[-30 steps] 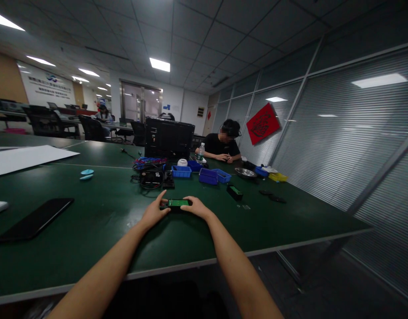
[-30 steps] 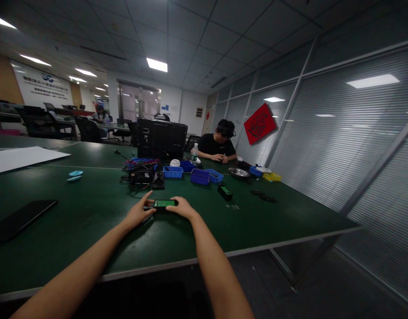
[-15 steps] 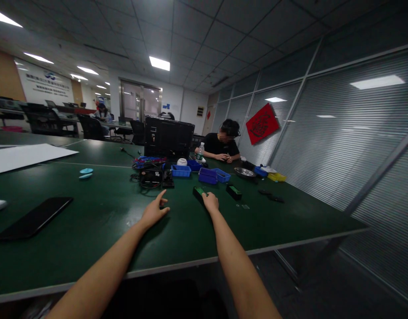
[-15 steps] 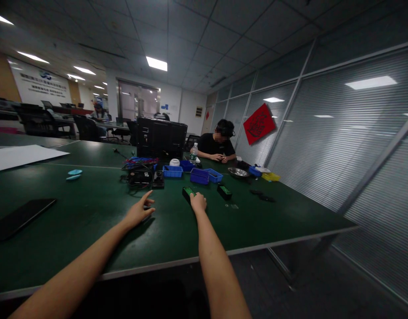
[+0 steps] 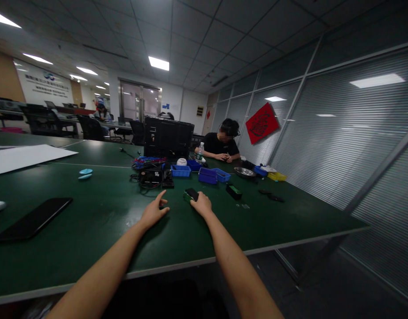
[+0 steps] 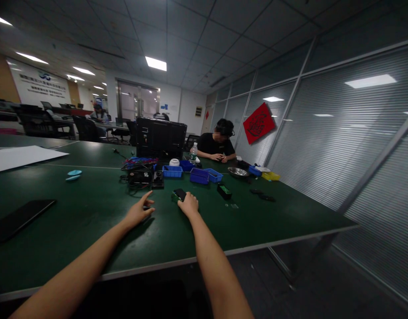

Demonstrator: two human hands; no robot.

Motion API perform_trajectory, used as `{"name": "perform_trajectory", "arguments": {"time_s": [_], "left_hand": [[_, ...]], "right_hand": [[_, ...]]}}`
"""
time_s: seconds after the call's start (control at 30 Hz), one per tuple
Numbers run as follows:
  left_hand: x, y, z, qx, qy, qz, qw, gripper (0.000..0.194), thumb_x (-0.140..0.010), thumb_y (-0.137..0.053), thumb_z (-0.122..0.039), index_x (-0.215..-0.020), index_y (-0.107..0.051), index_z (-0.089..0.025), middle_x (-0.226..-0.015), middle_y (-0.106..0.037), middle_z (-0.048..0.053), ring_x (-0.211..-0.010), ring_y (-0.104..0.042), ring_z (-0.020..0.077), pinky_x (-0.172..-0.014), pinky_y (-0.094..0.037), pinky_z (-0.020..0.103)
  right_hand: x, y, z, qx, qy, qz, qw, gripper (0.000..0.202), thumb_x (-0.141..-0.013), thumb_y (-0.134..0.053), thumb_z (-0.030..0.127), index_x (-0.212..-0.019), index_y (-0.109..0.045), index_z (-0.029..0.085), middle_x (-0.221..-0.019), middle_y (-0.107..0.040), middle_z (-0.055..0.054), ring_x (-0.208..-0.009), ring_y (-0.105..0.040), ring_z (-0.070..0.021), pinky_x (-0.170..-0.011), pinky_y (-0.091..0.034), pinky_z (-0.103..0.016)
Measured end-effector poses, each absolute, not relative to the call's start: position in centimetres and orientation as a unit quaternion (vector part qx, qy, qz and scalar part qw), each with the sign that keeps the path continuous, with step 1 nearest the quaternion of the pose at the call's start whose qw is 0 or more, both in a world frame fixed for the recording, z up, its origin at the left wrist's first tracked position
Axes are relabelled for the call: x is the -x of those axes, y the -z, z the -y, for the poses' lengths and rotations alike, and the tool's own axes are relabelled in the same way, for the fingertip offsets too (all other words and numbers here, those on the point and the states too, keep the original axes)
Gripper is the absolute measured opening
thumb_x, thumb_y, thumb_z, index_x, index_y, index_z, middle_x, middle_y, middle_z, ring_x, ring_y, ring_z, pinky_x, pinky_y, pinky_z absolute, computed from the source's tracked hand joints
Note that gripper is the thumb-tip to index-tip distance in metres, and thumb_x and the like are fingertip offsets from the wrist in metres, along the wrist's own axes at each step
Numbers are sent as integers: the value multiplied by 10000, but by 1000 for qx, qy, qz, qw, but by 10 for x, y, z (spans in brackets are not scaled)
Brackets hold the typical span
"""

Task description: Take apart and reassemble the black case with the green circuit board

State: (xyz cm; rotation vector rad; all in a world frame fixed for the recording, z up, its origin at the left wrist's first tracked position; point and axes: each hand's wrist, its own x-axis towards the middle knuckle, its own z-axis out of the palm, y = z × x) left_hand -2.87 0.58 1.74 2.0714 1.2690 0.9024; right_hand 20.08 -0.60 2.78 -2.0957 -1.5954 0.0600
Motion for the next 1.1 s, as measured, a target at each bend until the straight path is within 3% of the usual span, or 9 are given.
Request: {"name": "perform_trajectory", "arguments": {"time_s": [0.23, 0.4, 0.47, 0.6, 0.7, 0.83, 0.93, 1.1], "left_hand": [[28, -18, -5, -764, -335, -479, 272, 715, -696, -553, -291, -1339, -242, -255, -1042, -605, 17, -898, -574, 143, -805, -431, 261], [28, -16, -7, -763, -346, -475, 271, 711, -696, -557, -278, -1337, -252, -248, -1022, -616, 17, -880, -581, 133, -798, -436, 254], [28, -15, -7, -758, -352, -477, 271, 693, -702, -552, -278, -1331, -264, -243, -1018, -619, 20, -876, -585, 129, -793, -439, 252], [28, -15, -8, -753, -358, -480, 273, 667, -715, -540, -287, -1325, -275, -234, -1009, -620, 24, -878, -586, 133, -790, -443, 258], [28, -15, -9, -750, -361, -483, 272, 640, -732, -522, -321, -1318, -285, -222, -1019, -610, 33, -895, -580, 144, -802, -442, 268], [28, -15, -8, -747, -374, -487, 254, 652, -734, -514, -429, -1308, -304, -202, -1074, -581, 65, -891, -579, 165, -817, -440, 299], [28, -17, -7, -755, -389, -483, 214, 672, -711, -534, -459, -1298, -328, -203, -1187, -512, 84, -999, -537, 192, -880, -408, 322], [27, -17, -5, -785, -363, -484, 130, 604, -665, -588, -416, -1226, -451, -237, -1297, -391, 69, -1180, -390, 227, -984, -313, 335]], "right_hand": [[-175, -30, 14, 726, 75, 645, 225, 435, -691, -602, 229, -1090, -444, 157, -1071, -510, -153, -980, -488, -257, -808, -357, -377], [-153, -33, 23, 662, 68, 702, 254, 452, -697, -590, 472, -1038, -493, 191, -1110, -480, -122, -979, -464, -254, -795, -364, -362], [-154, -35, 21, 661, 32, 690, 294, 362, -784, -461, 496, -987, -526, 203, -1069, -504, -94, -957, -481, -218, -777, -376, -321], [-173, -33, 9, 709, -53, 599, 369, 316, -868, -312, 362, -953, -559, 183, -990, -556, -78, -910, -516, -169, -781, -388, -282], [-184, -26, 1, 699, -124, 569, 415, 278, -850, -343, 295, -919, -581, 169, -923, -593, -63, -871, -535, -156, -774, -412, -275], [-176, -15, -3, 557, -349, 589, 469, 280, -814, -430, 346, -985, -567, 172, -900, -600, -57, -725, -568, -142, -551, -477, -244], [-164, -12, 0, 442, -500, 585, 461, 352, -777, -504, 398, -1035, -538, 161, -962, -589, -87, -702, -583, -141, -453, -477, -219], [-161, -11, 0, 425, -535, 573, 453, 309, -747, -571, 363, -955, -556, 134, -890, -605, -94, -662, -593, -132, -435, -474, -196]]}}
